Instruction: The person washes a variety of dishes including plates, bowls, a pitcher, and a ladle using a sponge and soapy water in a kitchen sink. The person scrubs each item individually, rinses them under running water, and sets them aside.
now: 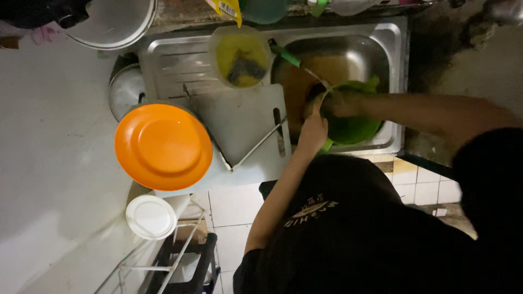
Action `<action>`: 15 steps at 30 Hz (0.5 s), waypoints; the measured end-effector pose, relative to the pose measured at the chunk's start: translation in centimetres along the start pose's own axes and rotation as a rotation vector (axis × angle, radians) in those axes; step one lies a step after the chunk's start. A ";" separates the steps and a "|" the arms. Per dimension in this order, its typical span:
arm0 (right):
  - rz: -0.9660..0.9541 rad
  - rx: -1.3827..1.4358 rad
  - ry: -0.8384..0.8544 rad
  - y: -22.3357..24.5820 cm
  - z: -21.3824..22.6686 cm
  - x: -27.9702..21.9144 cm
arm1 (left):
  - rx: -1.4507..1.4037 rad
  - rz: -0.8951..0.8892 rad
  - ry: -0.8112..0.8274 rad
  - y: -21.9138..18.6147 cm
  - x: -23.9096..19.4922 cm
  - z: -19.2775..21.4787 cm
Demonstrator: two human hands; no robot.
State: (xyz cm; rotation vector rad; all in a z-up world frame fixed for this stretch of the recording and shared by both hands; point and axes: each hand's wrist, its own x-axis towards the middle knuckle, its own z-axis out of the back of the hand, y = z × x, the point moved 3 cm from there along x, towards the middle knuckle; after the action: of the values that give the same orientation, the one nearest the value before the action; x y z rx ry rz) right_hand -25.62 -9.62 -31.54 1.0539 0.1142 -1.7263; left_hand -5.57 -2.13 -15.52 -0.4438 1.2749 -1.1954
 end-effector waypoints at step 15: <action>0.006 -0.079 0.275 -2.1 -7.7 -4.3 | 0.071 0.019 -0.019 1.8 -0.9 -3.2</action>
State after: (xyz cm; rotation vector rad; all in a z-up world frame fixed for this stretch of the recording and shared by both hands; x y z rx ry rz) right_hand -22.57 -1.42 -34.08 1.2264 0.3492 -1.5508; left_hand -7.48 0.35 -17.54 -0.3891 1.2139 -1.2141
